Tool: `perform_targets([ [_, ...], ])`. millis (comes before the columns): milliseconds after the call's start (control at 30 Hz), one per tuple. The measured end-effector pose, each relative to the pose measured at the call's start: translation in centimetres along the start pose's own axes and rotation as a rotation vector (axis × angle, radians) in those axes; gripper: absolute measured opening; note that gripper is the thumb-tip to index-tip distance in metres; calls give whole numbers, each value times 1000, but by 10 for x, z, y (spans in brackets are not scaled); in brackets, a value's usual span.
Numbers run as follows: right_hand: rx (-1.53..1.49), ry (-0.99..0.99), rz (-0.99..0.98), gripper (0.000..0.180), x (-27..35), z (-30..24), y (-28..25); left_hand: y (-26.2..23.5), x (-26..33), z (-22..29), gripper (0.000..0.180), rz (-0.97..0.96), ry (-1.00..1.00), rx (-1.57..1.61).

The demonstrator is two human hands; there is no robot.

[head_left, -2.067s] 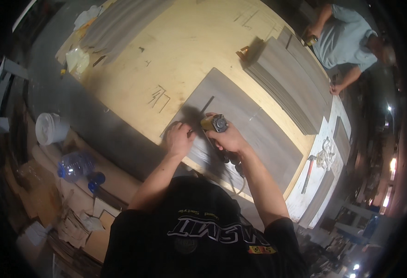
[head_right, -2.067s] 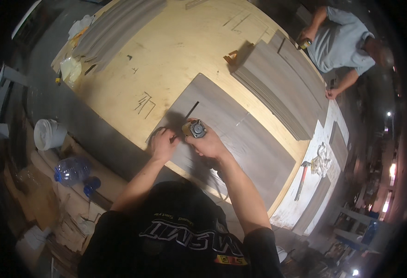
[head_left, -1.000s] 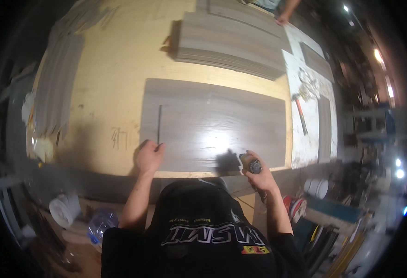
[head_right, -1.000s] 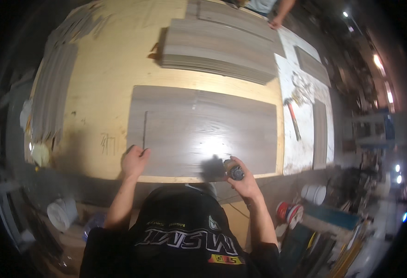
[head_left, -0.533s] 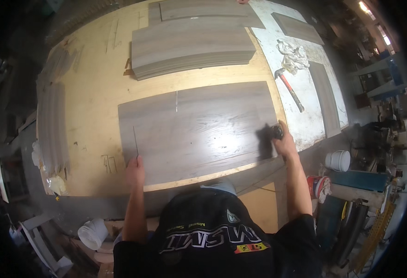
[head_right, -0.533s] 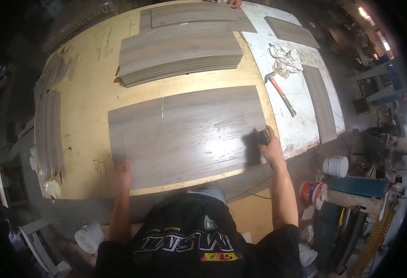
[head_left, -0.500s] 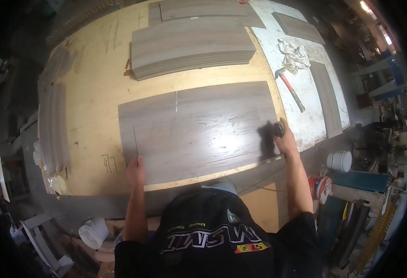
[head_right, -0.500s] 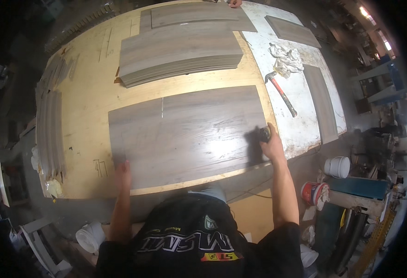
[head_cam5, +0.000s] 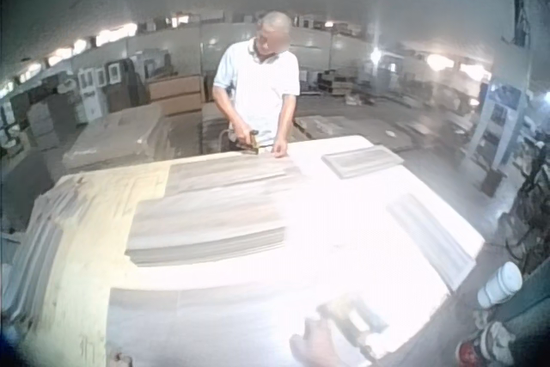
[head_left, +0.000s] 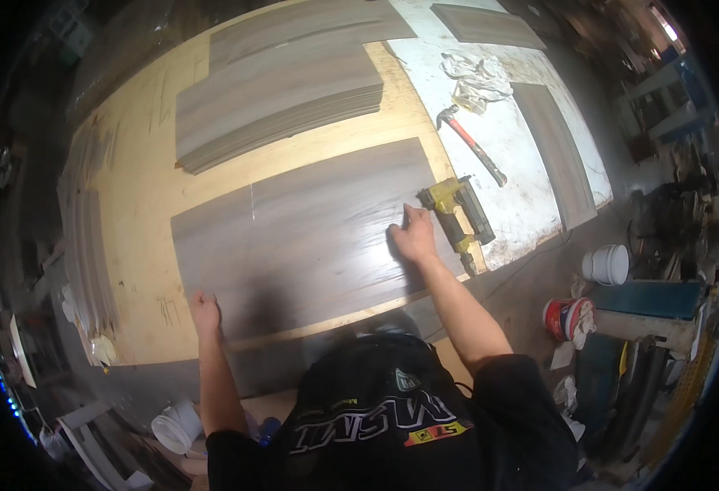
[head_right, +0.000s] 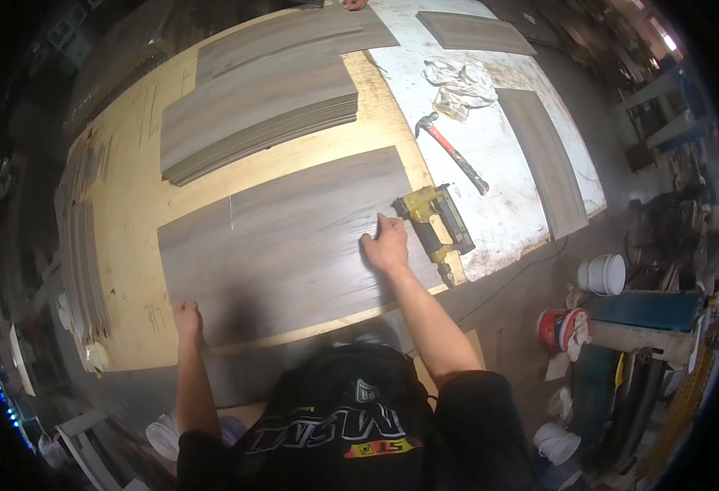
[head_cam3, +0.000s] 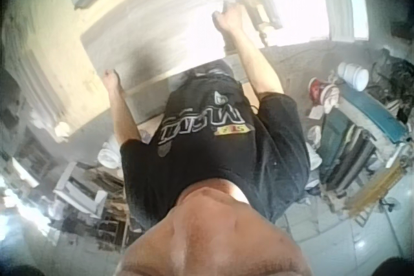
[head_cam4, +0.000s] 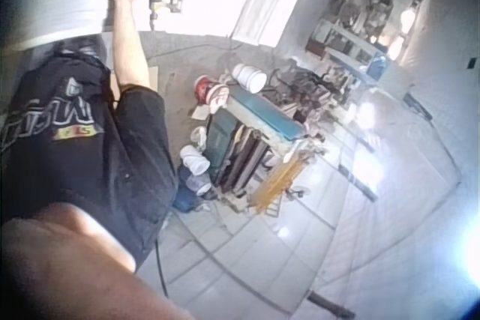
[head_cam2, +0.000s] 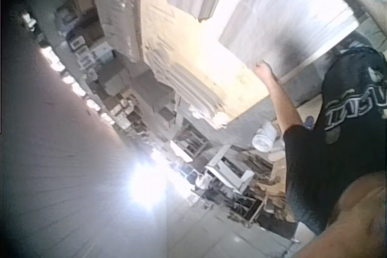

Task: Assembling wooden furniture panels using a pneumatic nail gun and hammer.

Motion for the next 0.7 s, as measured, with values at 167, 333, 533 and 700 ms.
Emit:
perform_targets([
  [167, -87, 205, -53, 62, -9, 14, 14, 4, -3, 29, 53, -17, -239, 284],
  [333, -303, 229, 19, 59, 4, 4, -24, -5, 13, 63, 52, 17, -326, 515],
  [533, -760, 291, 21, 44, 65, -33, -108, -103, 37, 52, 40, 122, -279, 820],
  [700, -822, 575, -219, 40, 131, 24, -74, -132, 105, 69, 58, 445, -459, 981],
])
Point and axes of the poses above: each hand's wrist, its own x-axis away from the middle knuckle, its own y-axis out of the palm, z = x × y, the point moved 7 cm from there along -x, towards the middle knuckle, and after that the axes turned 15 degrees about z, right-handed, at the moved point
